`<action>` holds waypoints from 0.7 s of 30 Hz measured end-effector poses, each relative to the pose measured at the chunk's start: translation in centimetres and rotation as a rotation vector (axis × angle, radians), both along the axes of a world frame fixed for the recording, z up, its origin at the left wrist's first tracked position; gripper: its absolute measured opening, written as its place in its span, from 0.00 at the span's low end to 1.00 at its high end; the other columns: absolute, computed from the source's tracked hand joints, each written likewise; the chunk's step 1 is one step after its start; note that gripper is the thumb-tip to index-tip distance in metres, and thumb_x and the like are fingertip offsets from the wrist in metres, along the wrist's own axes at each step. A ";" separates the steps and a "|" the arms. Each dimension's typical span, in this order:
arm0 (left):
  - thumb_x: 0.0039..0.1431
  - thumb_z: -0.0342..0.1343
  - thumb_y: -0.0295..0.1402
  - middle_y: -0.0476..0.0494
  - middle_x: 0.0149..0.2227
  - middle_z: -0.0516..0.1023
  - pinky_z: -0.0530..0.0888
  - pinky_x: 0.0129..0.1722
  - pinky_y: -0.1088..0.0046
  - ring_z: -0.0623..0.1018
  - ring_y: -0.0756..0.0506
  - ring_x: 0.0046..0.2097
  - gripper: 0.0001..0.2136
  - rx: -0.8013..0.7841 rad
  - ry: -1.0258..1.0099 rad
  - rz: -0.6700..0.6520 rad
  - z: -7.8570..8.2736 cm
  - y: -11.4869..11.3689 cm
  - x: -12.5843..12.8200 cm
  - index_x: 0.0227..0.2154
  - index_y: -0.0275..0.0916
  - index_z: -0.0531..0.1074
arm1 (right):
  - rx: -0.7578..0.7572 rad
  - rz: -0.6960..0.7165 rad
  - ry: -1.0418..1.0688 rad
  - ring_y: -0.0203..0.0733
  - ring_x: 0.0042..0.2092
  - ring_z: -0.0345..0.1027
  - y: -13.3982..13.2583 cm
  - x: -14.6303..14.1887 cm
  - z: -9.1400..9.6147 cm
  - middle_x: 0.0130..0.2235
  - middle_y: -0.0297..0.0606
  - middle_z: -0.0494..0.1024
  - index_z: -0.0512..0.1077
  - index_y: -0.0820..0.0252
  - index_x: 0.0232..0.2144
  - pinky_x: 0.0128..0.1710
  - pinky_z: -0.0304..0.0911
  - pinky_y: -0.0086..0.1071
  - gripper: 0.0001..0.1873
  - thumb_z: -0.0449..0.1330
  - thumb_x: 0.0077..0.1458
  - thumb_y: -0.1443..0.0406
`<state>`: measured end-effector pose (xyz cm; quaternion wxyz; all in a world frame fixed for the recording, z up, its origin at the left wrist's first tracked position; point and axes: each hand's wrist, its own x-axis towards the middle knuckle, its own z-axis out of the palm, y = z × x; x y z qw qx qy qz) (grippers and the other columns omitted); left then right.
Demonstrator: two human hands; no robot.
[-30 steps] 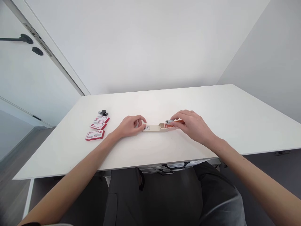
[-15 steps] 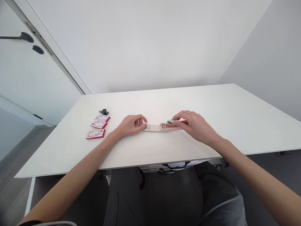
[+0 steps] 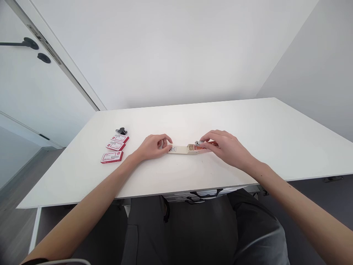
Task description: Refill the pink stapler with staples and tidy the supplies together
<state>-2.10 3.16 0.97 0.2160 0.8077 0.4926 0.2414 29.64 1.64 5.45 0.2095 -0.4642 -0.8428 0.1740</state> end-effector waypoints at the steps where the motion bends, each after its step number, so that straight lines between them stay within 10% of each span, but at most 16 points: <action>1: 0.61 0.56 0.40 0.55 0.28 0.79 0.70 0.37 0.70 0.76 0.49 0.30 0.09 -0.001 -0.001 0.000 0.0 0.0 0.0 0.40 0.44 0.77 | -0.008 -0.002 0.009 0.53 0.47 0.75 0.1 0.0 0.0 0.48 0.39 0.83 0.78 0.48 0.40 0.46 0.69 0.46 0.23 0.50 0.70 0.44; 21: 0.61 0.57 0.40 0.55 0.28 0.79 0.70 0.37 0.70 0.75 0.49 0.29 0.09 -0.001 -0.006 -0.009 -0.1 0.1 0.0 0.40 0.43 0.77 | 0.103 0.037 -0.060 0.50 0.42 0.76 0.1 -0.2 -0.1 0.44 0.39 0.84 0.77 0.50 0.37 0.45 0.67 0.45 0.23 0.50 0.71 0.45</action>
